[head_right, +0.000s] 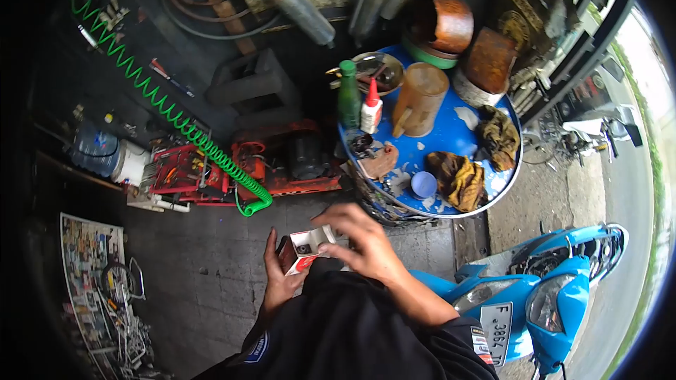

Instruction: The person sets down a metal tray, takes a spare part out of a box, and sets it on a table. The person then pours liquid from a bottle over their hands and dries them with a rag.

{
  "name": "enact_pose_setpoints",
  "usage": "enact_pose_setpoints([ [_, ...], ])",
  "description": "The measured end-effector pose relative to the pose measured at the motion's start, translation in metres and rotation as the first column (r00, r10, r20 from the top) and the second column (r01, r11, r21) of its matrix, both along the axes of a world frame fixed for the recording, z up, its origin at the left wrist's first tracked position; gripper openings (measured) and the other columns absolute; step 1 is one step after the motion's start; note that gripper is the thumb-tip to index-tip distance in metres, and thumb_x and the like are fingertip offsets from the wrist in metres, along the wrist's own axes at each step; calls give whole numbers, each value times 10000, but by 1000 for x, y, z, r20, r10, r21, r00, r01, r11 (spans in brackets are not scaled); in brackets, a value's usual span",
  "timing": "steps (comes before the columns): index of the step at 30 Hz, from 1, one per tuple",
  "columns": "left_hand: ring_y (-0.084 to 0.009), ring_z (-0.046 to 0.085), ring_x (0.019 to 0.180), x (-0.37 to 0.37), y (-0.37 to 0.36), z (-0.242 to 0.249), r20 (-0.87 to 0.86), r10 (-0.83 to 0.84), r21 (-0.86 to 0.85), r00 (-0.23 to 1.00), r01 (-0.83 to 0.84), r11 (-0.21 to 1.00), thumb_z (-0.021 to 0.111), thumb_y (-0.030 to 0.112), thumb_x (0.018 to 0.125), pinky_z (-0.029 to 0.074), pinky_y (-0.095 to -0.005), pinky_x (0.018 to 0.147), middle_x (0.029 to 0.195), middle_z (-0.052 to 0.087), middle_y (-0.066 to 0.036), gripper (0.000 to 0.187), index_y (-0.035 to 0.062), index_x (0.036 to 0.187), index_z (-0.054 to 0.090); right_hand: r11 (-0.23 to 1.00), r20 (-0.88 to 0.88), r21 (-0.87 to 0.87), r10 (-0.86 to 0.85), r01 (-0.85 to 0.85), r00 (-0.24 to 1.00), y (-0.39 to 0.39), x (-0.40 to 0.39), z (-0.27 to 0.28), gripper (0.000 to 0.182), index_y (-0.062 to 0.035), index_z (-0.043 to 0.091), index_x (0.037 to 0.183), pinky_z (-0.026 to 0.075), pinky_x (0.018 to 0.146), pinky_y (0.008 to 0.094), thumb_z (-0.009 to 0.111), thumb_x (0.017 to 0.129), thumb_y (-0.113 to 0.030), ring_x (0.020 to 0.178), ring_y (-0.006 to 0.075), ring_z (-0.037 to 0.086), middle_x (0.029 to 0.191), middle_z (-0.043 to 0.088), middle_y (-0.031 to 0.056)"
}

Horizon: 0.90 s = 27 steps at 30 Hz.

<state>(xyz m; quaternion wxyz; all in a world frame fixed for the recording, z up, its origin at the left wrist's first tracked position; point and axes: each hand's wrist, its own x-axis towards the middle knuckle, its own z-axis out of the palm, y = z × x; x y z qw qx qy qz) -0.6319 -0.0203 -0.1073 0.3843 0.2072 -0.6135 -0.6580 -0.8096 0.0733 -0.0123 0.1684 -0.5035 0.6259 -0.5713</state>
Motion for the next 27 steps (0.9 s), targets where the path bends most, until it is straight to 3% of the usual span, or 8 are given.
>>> enact_pose_setpoints([
  [1, -293, 606, 977, -3, -19, 2, -122, 25, 654, 992, 62, 754, 689, 221, 802, 495, -408, 869, 1105, 577, -205, 629, 38, 1294, 343, 998, 34, 11, -66, 66, 997, 1, -3, -1, 396, -34, 621, 1101, 462, 814, 349, 730, 739, -150, 922, 266, 586, 1056, 579, 138],
  [2, -303, 625, 917, -4, -35, 2, -211, 124, 971, 970, 193, 142, 665, 364, 822, 514, -423, 836, 1043, 610, -186, 517, 27, 1178, 500, 992, 74, 7, -128, 128, 989, 0, -4, -4, 358, -22, 610, 1115, 454, 780, 313, 673, 792, -162, 847, 217, 567, 1025, 582, 121],
  [5, -319, 632, 817, -12, -39, 11, -54, 154, 966, 987, 13, 258, 566, 539, 826, 533, -436, 750, 946, 640, -156, 491, 54, 895, 593, 994, 480, 76, -100, 72, 872, -1, 3, -6, 336, -9, 582, 1162, 446, 688, 266, 518, 923, -237, 763, 110, 523, 933, 600, 66],
  [8, -307, 635, 816, -9, -42, 12, 27, 170, 962, 985, -72, 262, 584, 493, 835, 534, -426, 716, 904, 648, -138, 414, 79, 832, 582, 973, 619, 225, -102, -52, 779, -1, 13, -1, 330, 1, 578, 1170, 451, 665, 258, 493, 951, -231, 756, 98, 529, 918, 610, 62],
  [9, -259, 645, 706, -16, -41, 25, 25, 212, 957, 977, -85, 279, 585, 435, 862, 528, -410, 713, 682, 626, -72, 392, 139, 610, 531, 992, 534, 120, -31, -39, 845, -10, 18, -12, 328, -9, 559, 1188, 388, 549, 196, 476, 971, -240, 652, 32, 460, 897, 592, 6],
  [14, -237, 610, 646, -11, -42, 17, 47, 279, 914, 959, -154, 376, 568, 412, 884, 505, -382, 677, 643, 602, -64, 422, 110, 593, 518, 983, 496, 166, -14, -79, 868, -10, 21, -15, 327, -23, 591, 1174, 458, 727, 284, 566, 917, -224, 878, 155, 588, 977, 610, 93],
  [16, -222, 594, 638, -12, -39, 22, 58, 261, 905, 964, -161, 393, 557, 409, 892, 490, -363, 662, 636, 592, -51, 425, 109, 594, 511, 989, 410, 116, 32, -87, 912, -11, 21, -17, 340, -18, 564, 1196, 370, 473, 214, 549, 922, -219, 552, 60, 463, 949, 556, 41],
  [27, -225, 610, 690, -13, -37, 13, 61, 252, 872, 966, -175, 457, 535, 408, 905, 495, -368, 704, 658, 592, -75, 407, 96, 642, 523, 985, 373, 167, -31, -34, 927, -9, 19, -15, 336, -24, 588, 1182, 426, 526, 231, 592, 884, -181, 662, 116, 550, 1028, 587, 77],
])
